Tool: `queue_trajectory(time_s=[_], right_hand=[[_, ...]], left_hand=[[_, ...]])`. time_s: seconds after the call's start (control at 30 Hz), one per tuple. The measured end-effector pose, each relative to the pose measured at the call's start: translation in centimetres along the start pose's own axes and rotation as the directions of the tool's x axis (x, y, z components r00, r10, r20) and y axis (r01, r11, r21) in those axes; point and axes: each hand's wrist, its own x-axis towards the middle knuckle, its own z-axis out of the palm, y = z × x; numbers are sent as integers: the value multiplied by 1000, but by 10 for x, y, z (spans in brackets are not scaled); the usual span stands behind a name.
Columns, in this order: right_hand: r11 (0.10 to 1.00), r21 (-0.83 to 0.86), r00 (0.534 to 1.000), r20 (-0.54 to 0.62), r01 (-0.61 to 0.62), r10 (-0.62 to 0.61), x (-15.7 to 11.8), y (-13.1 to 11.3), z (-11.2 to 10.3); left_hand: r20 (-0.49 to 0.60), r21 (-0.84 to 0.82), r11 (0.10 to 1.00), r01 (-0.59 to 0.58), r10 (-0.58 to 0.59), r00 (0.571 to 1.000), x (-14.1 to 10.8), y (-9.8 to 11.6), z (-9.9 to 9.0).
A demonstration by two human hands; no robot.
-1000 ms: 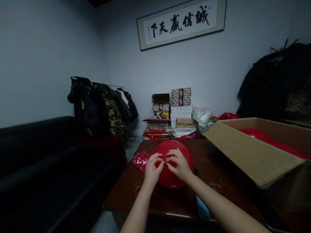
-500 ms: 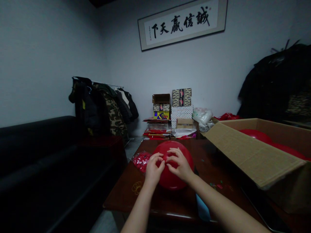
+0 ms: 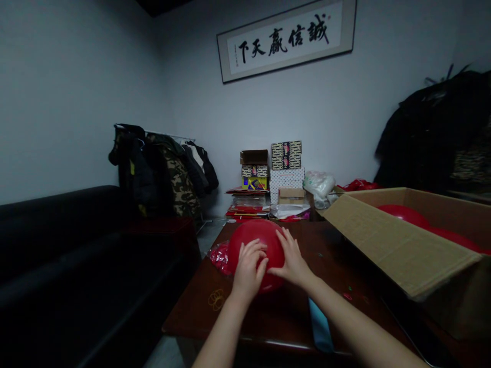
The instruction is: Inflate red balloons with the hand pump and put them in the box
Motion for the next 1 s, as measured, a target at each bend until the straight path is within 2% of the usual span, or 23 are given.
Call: queue_trajectory(time_s=[0.1,0.2,0.33,0.43,0.63,0.9,1.0], right_hand=[[997,-52,999,13,53,-52,6,-1,-16],[983,-141,993,-3,119,-120,14,0,-39],[926,-327,973,-62,191,-222,22,10,-76],[892,-403,964,-78,203,-255,25,22,-110],[815,-557,956,-116,161,-268,24,48,-194],[700,-714,952,-207,9,-224,-8,89,-315],[655,-755,951,-225,-32,-214,-24,108,-351]], left_hand=[[96,22,990,-139,137,986,2,16,3],[106,68,971,-230,222,969,10,33,4],[158,74,941,-330,316,936,30,53,9],[166,51,905,-422,409,897,50,68,20],[60,-3,803,-596,595,801,98,115,59],[-9,-95,620,-779,782,623,159,208,127],[-33,-137,585,-800,804,594,174,241,157]])
